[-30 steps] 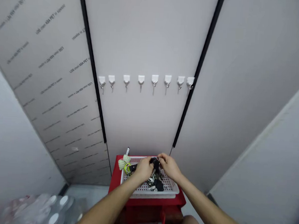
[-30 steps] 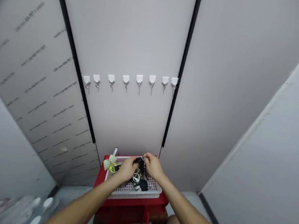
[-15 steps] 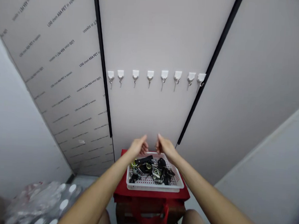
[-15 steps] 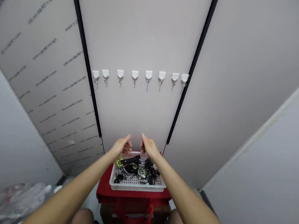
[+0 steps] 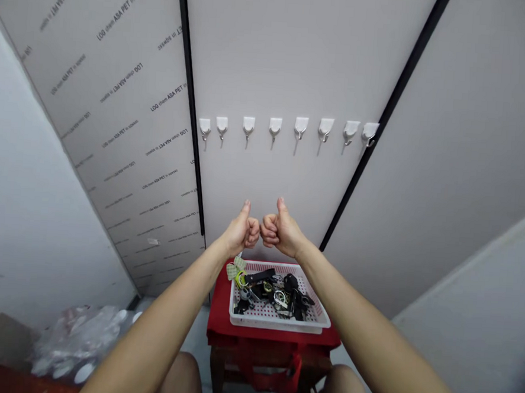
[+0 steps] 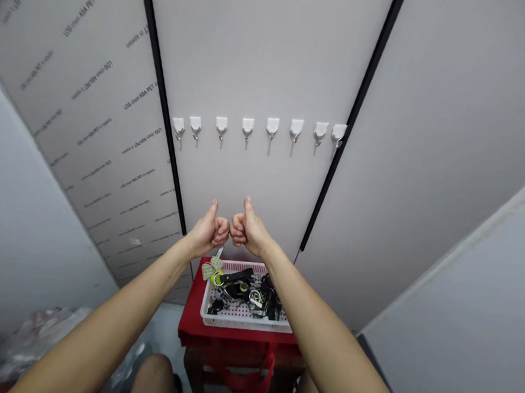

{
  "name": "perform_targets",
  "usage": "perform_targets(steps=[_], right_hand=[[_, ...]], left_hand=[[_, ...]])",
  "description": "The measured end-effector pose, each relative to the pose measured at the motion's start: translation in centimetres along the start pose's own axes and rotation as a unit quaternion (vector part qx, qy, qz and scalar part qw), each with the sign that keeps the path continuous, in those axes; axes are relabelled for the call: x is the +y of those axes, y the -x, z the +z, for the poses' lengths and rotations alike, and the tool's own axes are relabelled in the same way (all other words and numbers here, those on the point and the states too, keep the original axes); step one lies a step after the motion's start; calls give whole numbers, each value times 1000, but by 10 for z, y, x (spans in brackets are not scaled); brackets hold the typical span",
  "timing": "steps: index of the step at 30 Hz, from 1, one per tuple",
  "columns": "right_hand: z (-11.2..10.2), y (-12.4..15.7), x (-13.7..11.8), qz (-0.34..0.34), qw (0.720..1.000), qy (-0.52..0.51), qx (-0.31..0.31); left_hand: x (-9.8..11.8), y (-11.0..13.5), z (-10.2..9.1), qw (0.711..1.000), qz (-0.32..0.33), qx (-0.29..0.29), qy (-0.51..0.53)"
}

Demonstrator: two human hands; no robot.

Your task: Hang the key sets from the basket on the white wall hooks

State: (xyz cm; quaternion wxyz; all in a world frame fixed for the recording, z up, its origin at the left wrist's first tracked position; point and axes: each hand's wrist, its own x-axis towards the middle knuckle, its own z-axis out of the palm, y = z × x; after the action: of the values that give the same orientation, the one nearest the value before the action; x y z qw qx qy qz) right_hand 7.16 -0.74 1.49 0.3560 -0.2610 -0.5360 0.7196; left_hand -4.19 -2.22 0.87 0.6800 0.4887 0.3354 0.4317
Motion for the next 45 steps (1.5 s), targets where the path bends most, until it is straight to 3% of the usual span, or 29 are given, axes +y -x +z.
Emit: perform_targets(steps=[7,11,13,15,19,23,28,31,35,38,42,45], right_hand=[[-2,-2,5,12,1000,-3,4],[-4,-4,26,13,997,50,62],[-8,-3,43,10,986,122,114],[-15,0,64,20,966,202,157],[-33,7,99,24,919,340,197],[-50,13,115,-10,858,453,243],[-61,21,116,-1,843,465,269],[-64,28,115,4,832,489,262],[-68,37,113,10,830,492,263],[-69,39,112,10,835,482,267],[-67,35,115,21,865,439,241],[-60,30,113,30,887,417,193]], left_hand=[[-3,-2,0,998,-14,21,-54],[-18,-1,-12,972,23,98,-214],[-31,2,-24,926,57,125,-352],[-46,7,-38,862,85,148,-478],[-69,20,-52,763,116,181,-609],[-80,21,-38,677,138,141,-709],[-100,0,-13,571,108,55,-812],[-114,-13,-4,540,68,33,-838],[-115,-20,2,529,19,28,-848],[-106,-15,4,553,13,46,-832],[-94,-4,-1,631,38,100,-768],[-89,3,-7,720,61,144,-676]])
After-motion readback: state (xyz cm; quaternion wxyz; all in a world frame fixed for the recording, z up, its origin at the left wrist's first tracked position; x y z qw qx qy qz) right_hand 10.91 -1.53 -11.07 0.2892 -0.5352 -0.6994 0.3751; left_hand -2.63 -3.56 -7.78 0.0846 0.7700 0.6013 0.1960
